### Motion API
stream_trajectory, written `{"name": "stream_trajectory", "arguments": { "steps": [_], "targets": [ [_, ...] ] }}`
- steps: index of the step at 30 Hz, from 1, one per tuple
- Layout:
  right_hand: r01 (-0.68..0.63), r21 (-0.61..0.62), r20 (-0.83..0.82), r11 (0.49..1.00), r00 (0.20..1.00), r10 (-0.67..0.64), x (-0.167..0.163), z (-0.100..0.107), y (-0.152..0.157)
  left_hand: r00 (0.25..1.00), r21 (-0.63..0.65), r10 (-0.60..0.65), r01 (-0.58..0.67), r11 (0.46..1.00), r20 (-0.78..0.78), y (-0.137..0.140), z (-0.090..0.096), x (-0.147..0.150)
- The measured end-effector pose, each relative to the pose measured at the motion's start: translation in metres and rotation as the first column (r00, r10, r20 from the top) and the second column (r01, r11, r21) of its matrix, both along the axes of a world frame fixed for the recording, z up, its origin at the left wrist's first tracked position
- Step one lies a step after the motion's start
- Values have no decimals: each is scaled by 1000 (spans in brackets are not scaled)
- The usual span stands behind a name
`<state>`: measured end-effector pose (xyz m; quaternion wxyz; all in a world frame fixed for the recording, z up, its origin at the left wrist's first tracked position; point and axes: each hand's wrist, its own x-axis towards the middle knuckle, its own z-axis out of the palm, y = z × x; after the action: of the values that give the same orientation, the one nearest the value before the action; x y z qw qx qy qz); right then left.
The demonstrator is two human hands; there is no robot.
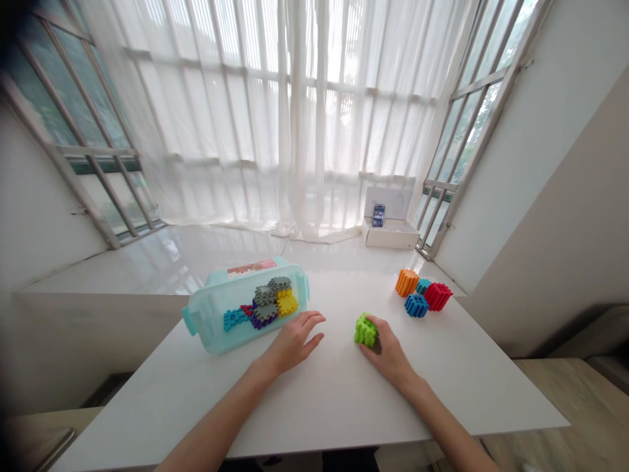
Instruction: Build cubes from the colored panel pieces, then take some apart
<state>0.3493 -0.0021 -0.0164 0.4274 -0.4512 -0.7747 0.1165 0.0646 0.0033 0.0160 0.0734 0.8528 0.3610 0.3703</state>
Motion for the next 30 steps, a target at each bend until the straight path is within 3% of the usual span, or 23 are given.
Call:
{"name": "stream_trajectory", "arguments": {
  "steps": [4, 8, 16, 24, 30],
  "targets": [
    [-181, 4, 10, 983, 983, 181, -64, 7, 22, 995, -99, -21, 31, 995, 102, 0, -9, 3],
    [-253, -17, 37, 967, 967, 253, -92, 5, 34, 981, -186, 25, 11, 983, 190, 4, -20, 5],
    [-308, -54, 67, 950, 948, 311, -84, 13, 28, 958, -290, 148, -73, 954, 246, 10, -23, 14],
    [-379, -95, -25, 920, 925, 379, -67, 33, 32, 957, -218, 12, 54, 974, 291, 12, -9, 13],
    [-429, -163, -200, 889, 896, 396, -64, 33, 38, 953, -287, 3, 88, 954, 302, 12, -4, 11]
  ]
}}
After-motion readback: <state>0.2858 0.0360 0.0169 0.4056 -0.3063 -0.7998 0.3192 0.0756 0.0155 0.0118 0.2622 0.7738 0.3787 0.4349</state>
